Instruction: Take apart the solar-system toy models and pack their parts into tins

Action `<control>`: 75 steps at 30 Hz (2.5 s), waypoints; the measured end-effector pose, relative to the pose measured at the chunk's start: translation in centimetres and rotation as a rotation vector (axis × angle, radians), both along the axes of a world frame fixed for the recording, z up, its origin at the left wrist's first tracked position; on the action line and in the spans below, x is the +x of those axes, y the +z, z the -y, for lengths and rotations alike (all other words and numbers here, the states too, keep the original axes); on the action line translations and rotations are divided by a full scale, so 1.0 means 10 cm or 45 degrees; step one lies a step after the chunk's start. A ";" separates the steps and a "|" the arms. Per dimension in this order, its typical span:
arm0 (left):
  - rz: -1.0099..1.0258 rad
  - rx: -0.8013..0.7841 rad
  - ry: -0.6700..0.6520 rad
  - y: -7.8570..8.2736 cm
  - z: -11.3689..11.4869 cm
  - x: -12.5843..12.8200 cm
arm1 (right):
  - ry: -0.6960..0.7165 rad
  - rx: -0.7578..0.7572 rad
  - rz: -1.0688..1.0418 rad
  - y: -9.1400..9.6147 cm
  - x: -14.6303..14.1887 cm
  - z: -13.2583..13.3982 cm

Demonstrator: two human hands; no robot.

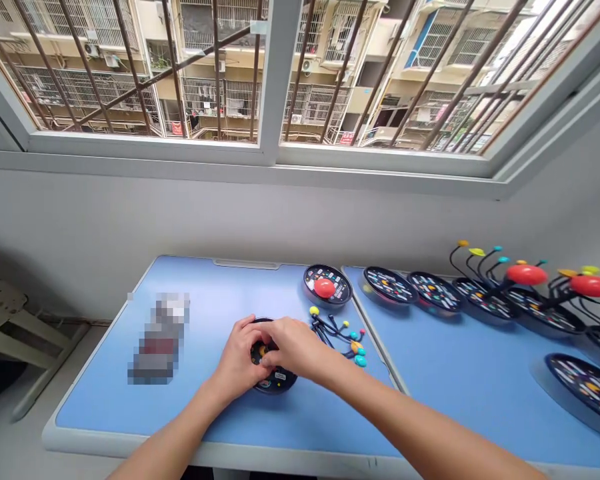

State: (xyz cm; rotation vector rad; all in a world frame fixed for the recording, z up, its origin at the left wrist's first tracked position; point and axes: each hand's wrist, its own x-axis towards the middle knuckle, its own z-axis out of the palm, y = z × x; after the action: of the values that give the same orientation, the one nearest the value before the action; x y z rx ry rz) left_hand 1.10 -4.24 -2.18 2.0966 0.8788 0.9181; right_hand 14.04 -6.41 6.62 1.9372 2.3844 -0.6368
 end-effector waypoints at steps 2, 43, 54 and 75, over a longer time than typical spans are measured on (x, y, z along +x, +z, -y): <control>-0.003 -0.032 -0.011 0.02 0.00 -0.01 | -0.021 0.025 -0.028 -0.10 0.00 -0.03; -0.070 -0.023 0.008 0.03 -0.05 0.00 | -0.269 0.159 0.002 -0.29 1.03 -0.30; -0.209 -0.024 0.017 0.17 0.00 -0.10 | -0.321 0.512 0.058 -0.57 1.06 -0.16; -0.208 -0.157 0.242 0.16 0.18 -0.40 | -0.432 0.949 -0.478 -0.66 0.68 0.29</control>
State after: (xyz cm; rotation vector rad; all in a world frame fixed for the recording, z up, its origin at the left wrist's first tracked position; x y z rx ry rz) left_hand -2.86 -5.99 -0.57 2.0282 1.2059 0.7735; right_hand 20.80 -9.33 0.04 2.7639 2.8153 -0.0914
